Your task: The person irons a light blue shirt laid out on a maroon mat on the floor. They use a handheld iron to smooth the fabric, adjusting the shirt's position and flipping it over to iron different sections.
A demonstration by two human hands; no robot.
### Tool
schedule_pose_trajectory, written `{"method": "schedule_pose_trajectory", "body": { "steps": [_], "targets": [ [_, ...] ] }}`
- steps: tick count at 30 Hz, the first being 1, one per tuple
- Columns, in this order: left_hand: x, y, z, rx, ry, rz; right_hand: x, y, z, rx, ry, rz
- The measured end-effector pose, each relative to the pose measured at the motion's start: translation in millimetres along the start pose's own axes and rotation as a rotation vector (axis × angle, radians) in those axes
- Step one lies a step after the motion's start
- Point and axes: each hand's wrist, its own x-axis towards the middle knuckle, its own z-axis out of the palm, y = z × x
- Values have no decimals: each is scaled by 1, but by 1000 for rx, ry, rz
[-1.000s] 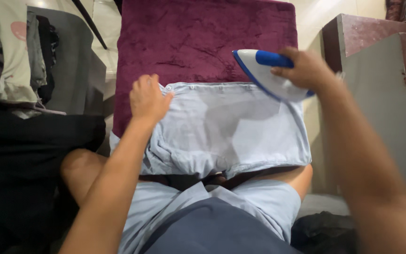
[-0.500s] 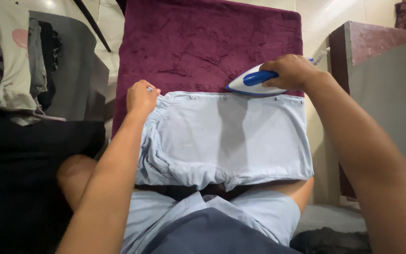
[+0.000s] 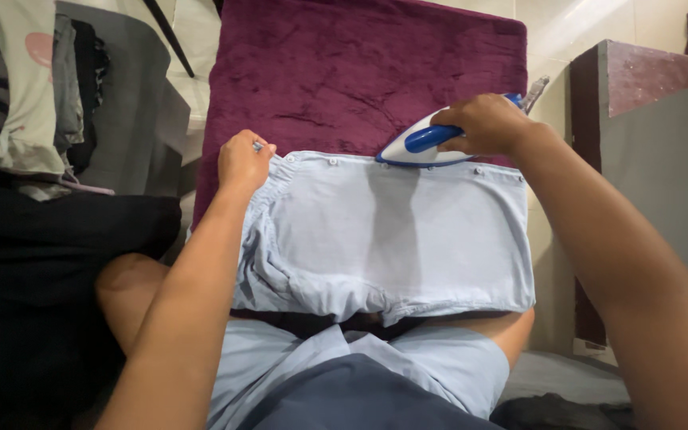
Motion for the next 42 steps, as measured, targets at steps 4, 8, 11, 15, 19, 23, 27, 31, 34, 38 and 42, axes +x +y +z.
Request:
{"method": "schedule_pose_trajectory", "body": {
  "steps": [4, 8, 11, 15, 19, 23, 27, 31, 34, 38, 42],
  "targets": [
    [2, -2, 1, -15, 12, 15, 16, -7, 3, 10, 65, -126],
    [2, -1, 0, -14, -9, -8, 27, -17, 4, -12, 85, -152],
    [2, -1, -2, -40, -15, -19, 32, -27, 3, 2, 166, -232],
    [1, -1, -4, -72, -28, -31, 39, -44, 0, -32, 98, -137],
    [1, 0, -5, -75, -50, -72, 45, -59, -2, -27, 104, -123],
    [3, 0, -4, -72, -41, -54, 44, -59, -7, -63, -23, -31],
    [3, -5, 1, -76, -18, -21, 34, -49, -14, -49, -20, -68],
    [3, -9, 4, -85, 20, 24, 41, -60, -14, -18, -29, -68],
    [3, -9, 3, -103, 7, 24, 57, -78, -14, -6, -20, -69],
    [2, -6, 1, -95, -19, -21, 66, -95, -17, -25, 25, -112],
    [2, -3, -2, -107, -14, -12, 66, -98, -20, -39, -7, -91]
  ]
}}
